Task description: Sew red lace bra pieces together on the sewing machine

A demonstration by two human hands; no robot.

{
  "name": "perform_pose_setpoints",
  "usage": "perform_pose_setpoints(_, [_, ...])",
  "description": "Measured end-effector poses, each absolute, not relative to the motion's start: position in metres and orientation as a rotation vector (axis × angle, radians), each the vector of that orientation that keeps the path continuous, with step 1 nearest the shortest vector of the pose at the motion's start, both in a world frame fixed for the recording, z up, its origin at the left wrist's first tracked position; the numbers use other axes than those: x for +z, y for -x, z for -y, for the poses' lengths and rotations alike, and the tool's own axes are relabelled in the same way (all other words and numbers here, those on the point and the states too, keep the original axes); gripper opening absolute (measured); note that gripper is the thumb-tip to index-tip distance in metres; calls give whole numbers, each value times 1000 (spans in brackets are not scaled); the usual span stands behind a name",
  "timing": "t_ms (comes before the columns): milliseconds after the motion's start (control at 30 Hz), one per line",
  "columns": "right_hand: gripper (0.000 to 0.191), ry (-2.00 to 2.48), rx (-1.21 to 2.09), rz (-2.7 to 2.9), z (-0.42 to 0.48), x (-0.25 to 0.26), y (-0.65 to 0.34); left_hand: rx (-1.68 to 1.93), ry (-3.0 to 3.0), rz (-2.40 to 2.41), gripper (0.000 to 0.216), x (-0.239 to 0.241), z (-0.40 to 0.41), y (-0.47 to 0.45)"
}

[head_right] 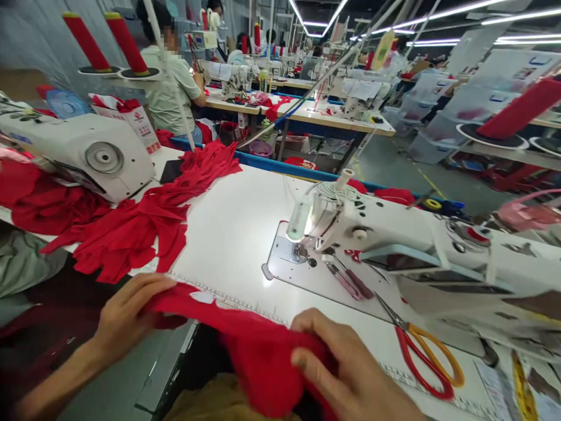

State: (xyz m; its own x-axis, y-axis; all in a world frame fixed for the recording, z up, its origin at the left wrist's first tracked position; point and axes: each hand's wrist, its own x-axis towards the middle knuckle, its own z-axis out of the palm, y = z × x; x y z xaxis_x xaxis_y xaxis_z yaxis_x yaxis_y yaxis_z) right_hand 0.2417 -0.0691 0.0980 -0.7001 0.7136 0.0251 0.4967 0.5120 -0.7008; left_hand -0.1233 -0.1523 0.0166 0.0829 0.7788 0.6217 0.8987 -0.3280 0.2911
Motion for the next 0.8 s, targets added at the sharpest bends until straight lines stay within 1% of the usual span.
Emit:
perform_pose_setpoints(67, [21,1083,776,2485,63,99,-258,-959,2277,1565,46,46,114,122])
perform_pose_setpoints(100, [22,1114,600,2477,59,97,-264,-889,2304,1462,41,60,92,121])
perform_pose_setpoints(200, [23,1136,43,2393,53,87,-271,-918,2280,1328,40,92,37,120])
perform_pose_setpoints(267, [22,1067,-177,2393,55,75,-273,-882,2319,1232,43,94,22,123])
perform_pose_setpoints(367, [26,943,-338,2496,57,53,-277,-601,2518,1174,54,66,35,130])
perform_pose_setpoints(433, [27,930,-330,2591,56,43,-280,-370,2652,1230,64,42,58,134])
perform_pose_setpoints(500, [26,949,-200,2652,55,41,-279,-301,2710,1315,64,27,80,132])
perform_pose_setpoints(567, [38,935,-23,2658,53,47,-270,-421,2748,1344,58,25,94,123])
perform_pose_setpoints(600, [40,905,53,2645,52,50,-261,-524,2776,1318,55,27,97,116])
perform_pose_setpoints(667, [24,796,174,2619,48,54,-237,-711,2844,1198,49,31,96,98])
perform_pose_setpoints(700, [22,732,213,2614,45,53,-223,-769,2866,1134,46,30,93,89])
perform_pose_setpoints(800, [40,601,199,2699,33,37,-190,-793,2850,1081,42,16,85,66])
